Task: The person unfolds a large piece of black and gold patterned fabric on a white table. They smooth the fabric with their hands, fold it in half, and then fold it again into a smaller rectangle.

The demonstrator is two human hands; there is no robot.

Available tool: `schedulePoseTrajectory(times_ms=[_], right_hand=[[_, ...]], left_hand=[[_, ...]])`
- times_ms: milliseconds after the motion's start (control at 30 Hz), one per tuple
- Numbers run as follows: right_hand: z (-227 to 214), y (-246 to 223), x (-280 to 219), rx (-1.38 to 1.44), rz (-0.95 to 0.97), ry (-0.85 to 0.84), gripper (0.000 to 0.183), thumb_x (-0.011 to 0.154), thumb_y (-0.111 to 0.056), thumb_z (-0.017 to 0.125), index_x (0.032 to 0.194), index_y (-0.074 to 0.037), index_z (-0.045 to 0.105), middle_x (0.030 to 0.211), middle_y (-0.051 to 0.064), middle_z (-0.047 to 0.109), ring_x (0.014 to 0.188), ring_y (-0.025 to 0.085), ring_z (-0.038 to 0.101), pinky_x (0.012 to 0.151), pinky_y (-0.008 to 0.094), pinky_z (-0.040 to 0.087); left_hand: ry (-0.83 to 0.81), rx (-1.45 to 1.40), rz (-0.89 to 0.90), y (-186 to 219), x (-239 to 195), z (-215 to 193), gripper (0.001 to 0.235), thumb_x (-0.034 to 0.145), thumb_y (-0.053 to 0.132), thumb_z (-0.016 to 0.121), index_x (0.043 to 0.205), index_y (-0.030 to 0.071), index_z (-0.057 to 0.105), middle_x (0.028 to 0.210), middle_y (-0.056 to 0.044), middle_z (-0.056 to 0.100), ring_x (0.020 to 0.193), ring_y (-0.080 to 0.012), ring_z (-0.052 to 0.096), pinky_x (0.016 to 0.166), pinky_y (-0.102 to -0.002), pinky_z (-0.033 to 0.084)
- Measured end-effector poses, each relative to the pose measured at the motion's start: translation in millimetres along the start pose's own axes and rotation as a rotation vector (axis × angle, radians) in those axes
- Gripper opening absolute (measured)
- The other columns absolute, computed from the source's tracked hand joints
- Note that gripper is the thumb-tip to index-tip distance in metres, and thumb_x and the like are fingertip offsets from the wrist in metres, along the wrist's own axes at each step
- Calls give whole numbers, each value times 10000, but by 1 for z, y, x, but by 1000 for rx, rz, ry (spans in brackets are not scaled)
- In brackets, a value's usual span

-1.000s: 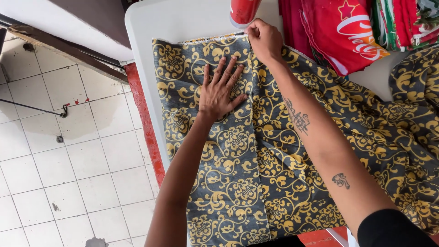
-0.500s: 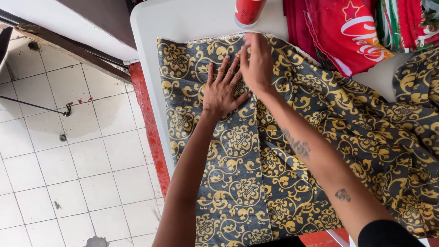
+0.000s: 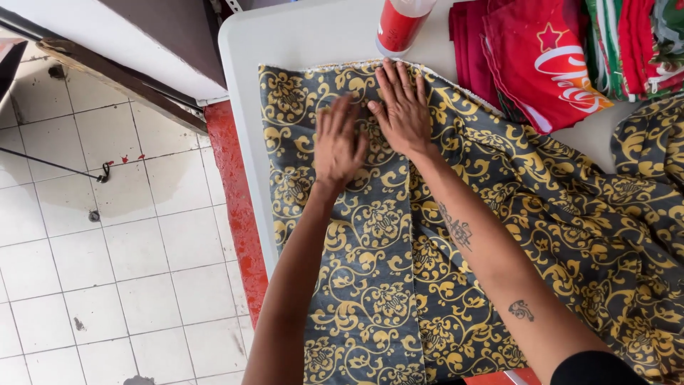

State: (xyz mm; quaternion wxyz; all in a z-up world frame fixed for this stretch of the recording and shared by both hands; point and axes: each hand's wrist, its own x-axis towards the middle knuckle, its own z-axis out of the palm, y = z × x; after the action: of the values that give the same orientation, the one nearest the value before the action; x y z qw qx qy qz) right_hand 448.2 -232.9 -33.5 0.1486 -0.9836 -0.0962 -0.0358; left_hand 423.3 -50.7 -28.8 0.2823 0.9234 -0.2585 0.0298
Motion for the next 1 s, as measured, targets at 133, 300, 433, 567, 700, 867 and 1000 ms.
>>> schedulePoseTrajectory(times_ms=[133, 300, 433, 567, 700, 867, 1000], right_hand=[[-3, -3, 0, -47, -22, -34, 750, 1087, -604, 173, 1662, -122, 188, 1721, 24, 122, 1591, 270, 92, 1280, 531, 52], [-7, -7, 0, -64, -91, 42, 690, 1137, -495, 325, 1632, -15, 298, 1699, 127, 163, 1573, 331, 145, 1275, 539, 100], [1, -4, -3, -26, -193, 272, 455, 1135, -297, 459, 1424, 41, 555, 1461, 211, 492, 1336, 374, 483, 1158, 497, 383], [7, 0, 0, 68, -154, 204, 506, 1146, -287, 463, 1509, 66, 459, 1581, 227, 394, 1468, 379, 377, 1236, 483, 315], [-4, -24, -3, -60, -64, 67, 560, 1133, -297, 417, 1534, 94, 406, 1619, 243, 329, 1493, 380, 326, 1249, 473, 247], [10, -56, -7, -40, -1, 79, 697, 1099, -560, 410, 1635, -129, 295, 1675, 216, 180, 1532, 480, 214, 1258, 588, 209], [12, -56, 9, -76, 105, -18, 778, 1088, -653, 239, 1676, -147, 179, 1706, 137, 24, 1580, 370, 30, 1280, 589, 69]], left_hand=[[31, 288, -378, -27, -5, -20, 663, 1054, 564, 200, 1540, 141, 353, 1672, -64, 208, 1552, -280, 203, 1264, -565, 94], [100, 390, -404, -50, -23, -30, 688, 1076, 604, 216, 1651, 228, 246, 1716, -1, 187, 1595, -232, 165, 1292, -501, 128], [54, 383, -418, -49, -24, -32, 739, 1064, 649, 190, 1663, 216, 177, 1729, -2, 134, 1605, -225, 106, 1300, -501, 82], [33, 402, -430, -49, -22, -32, 756, 1059, 666, 214, 1666, 219, 163, 1731, 0, 118, 1603, -216, 76, 1299, -496, 53], [24, 423, -441, -48, -22, -34, 764, 1055, 673, 218, 1666, 218, 159, 1730, -3, 115, 1603, -223, 83, 1297, -501, 73], [39, 451, -432, -47, -23, -34, 749, 1067, 665, 256, 1662, 215, 188, 1726, -11, 138, 1602, -221, 112, 1299, -491, 93], [26, 443, -442, -49, -23, -38, 765, 1059, 679, 232, 1664, 215, 168, 1730, -9, 123, 1604, -218, 96, 1301, -492, 82]])
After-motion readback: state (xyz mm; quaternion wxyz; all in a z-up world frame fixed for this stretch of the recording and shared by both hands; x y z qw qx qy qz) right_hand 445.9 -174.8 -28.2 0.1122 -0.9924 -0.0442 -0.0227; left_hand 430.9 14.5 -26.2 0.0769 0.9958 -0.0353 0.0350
